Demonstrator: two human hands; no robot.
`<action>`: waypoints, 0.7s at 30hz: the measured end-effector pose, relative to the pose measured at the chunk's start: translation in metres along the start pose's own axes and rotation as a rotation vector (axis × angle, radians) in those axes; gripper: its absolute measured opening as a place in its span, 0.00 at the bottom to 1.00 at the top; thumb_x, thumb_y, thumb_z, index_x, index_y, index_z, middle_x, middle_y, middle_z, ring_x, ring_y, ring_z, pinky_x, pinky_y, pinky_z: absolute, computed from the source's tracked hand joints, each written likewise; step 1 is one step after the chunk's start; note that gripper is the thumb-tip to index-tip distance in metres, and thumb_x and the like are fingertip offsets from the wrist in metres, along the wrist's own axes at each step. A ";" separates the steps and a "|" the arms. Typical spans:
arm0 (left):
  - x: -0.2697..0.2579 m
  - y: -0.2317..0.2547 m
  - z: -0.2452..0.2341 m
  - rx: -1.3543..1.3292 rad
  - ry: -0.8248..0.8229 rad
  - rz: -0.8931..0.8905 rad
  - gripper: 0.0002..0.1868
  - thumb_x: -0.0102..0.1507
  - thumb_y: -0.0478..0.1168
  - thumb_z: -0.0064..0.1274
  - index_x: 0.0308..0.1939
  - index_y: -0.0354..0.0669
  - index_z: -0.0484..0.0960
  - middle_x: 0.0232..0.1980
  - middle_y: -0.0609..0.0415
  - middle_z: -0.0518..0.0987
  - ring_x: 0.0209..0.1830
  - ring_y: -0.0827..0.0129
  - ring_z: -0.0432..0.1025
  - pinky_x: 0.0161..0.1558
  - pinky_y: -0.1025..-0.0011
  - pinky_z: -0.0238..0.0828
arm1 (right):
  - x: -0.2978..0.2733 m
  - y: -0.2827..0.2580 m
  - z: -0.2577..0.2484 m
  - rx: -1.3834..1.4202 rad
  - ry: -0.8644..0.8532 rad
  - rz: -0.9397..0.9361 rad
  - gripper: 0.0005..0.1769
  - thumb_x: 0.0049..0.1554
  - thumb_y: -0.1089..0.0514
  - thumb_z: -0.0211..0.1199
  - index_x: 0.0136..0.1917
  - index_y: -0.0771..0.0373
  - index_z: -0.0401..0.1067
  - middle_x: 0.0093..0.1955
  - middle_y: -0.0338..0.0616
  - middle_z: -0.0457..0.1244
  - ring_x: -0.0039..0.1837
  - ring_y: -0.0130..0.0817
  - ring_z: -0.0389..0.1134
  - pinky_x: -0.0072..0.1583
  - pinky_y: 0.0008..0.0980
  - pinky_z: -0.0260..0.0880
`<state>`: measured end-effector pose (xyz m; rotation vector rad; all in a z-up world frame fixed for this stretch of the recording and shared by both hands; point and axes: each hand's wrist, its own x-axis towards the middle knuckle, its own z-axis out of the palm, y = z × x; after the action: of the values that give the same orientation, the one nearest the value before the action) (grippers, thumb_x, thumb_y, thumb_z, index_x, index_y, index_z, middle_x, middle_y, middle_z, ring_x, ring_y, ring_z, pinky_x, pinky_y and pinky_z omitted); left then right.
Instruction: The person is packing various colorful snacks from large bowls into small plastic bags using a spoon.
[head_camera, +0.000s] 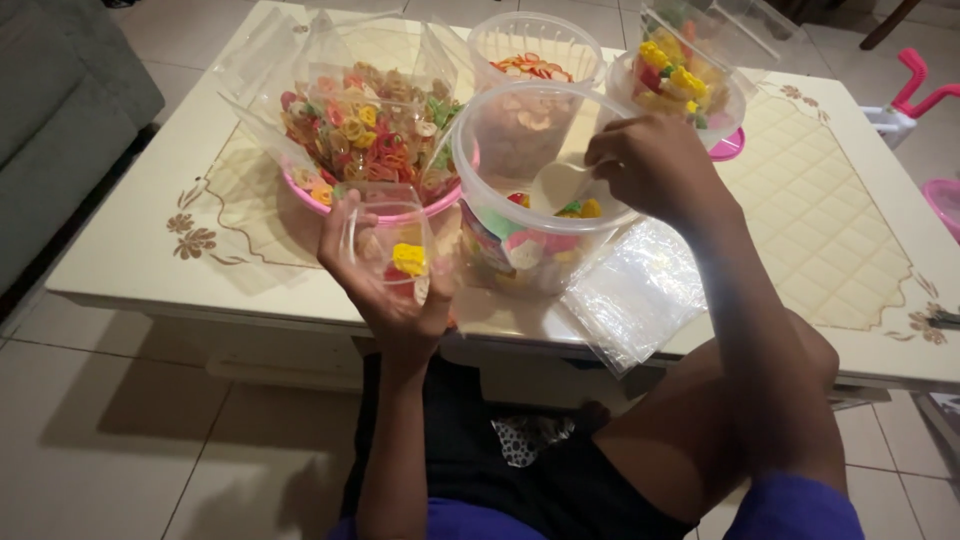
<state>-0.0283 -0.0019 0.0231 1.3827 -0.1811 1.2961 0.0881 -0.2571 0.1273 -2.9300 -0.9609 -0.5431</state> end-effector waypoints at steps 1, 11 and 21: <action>0.001 0.001 0.001 0.008 -0.020 -0.003 0.49 0.53 0.48 0.62 0.73 0.37 0.58 0.70 0.37 0.66 0.62 0.54 0.65 0.68 0.54 0.62 | 0.004 -0.001 0.002 0.040 -0.043 -0.014 0.07 0.53 0.65 0.65 0.43 0.57 0.81 0.42 0.48 0.71 0.46 0.55 0.73 0.47 0.51 0.74; 0.002 0.011 0.007 0.030 -0.060 -0.073 0.46 0.53 0.46 0.64 0.72 0.42 0.61 0.69 0.41 0.66 0.58 0.57 0.63 0.66 0.52 0.61 | 0.036 0.015 0.027 0.601 -0.062 -0.074 0.04 0.50 0.60 0.71 0.40 0.51 0.80 0.35 0.40 0.68 0.44 0.42 0.72 0.50 0.41 0.69; 0.003 0.007 0.000 0.049 -0.152 -0.093 0.43 0.58 0.47 0.57 0.73 0.38 0.58 0.72 0.42 0.63 0.76 0.51 0.60 0.77 0.55 0.60 | 0.013 0.010 -0.020 0.820 -0.046 0.045 0.08 0.53 0.66 0.71 0.47 0.68 0.77 0.47 0.47 0.72 0.51 0.34 0.76 0.58 0.30 0.78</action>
<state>-0.0323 -0.0018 0.0293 1.5153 -0.1868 1.1255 0.0972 -0.2598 0.1514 -2.2176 -0.8454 -0.0402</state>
